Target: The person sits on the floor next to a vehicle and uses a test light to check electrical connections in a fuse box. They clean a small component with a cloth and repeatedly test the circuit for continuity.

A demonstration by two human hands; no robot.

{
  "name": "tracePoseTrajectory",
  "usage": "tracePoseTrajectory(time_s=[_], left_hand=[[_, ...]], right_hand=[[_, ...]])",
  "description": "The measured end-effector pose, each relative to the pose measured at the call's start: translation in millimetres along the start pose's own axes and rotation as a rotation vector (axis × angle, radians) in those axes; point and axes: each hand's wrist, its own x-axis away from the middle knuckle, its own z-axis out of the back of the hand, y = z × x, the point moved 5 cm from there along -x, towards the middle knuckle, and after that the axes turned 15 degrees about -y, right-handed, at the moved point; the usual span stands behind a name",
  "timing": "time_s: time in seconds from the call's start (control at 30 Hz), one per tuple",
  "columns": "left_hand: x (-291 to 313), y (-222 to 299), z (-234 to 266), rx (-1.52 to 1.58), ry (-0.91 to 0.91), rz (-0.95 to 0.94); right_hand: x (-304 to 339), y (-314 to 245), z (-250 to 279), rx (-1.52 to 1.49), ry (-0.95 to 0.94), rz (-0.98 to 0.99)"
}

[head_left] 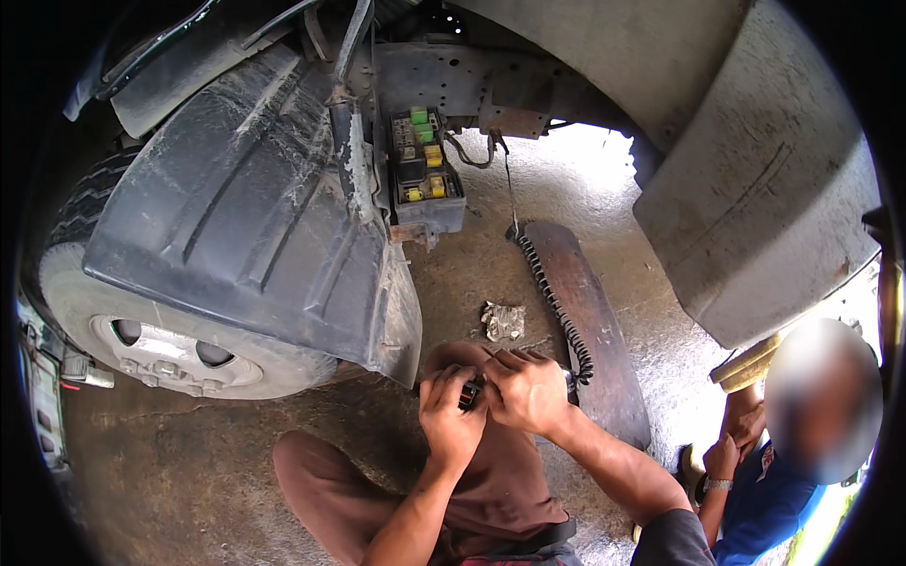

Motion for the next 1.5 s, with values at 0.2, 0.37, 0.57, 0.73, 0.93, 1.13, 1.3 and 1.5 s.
tracePoseTrajectory(time_s=[0.2,0.37,0.57,0.73,0.93,1.13,1.3,1.5], left_hand=[[-6.2,-2.1,-0.4,0.018,0.044,-0.017],[-6.9,-2.7,-1.5,0.01,0.03,-0.015],[-7.3,-3.6,-3.0,0.007,0.015,0.006],[-5.9,-3.6,-3.1,0.01,0.006,-0.013],[-7.3,-2.4,-3.8,0.002,-0.014,-0.01],[-15.6,-0.7,4.3,0.095,-0.039,0.008],[-12.8,-25.0,13.0,1.015,-0.17,0.247],[-4.5,-30.2,13.6,1.641,-0.314,0.113]], right_hand=[[-1.2,9.9,5.0,-0.017,0.025,-0.079],[-0.1,6.5,2.4,-0.042,-0.022,-0.046],[1.2,7.8,-3.3,-0.009,-0.038,0.009],[2.6,9.7,-3.3,-0.052,0.011,-0.037],[0.6,6.1,-3.7,-0.029,-0.001,0.003],[-1.4,18.6,-1.1,-0.11,0.026,-0.106],[10.1,26.3,-0.8,-0.366,-0.003,-0.233],[20.7,17.7,-5.3,-0.493,0.0,-0.217]])
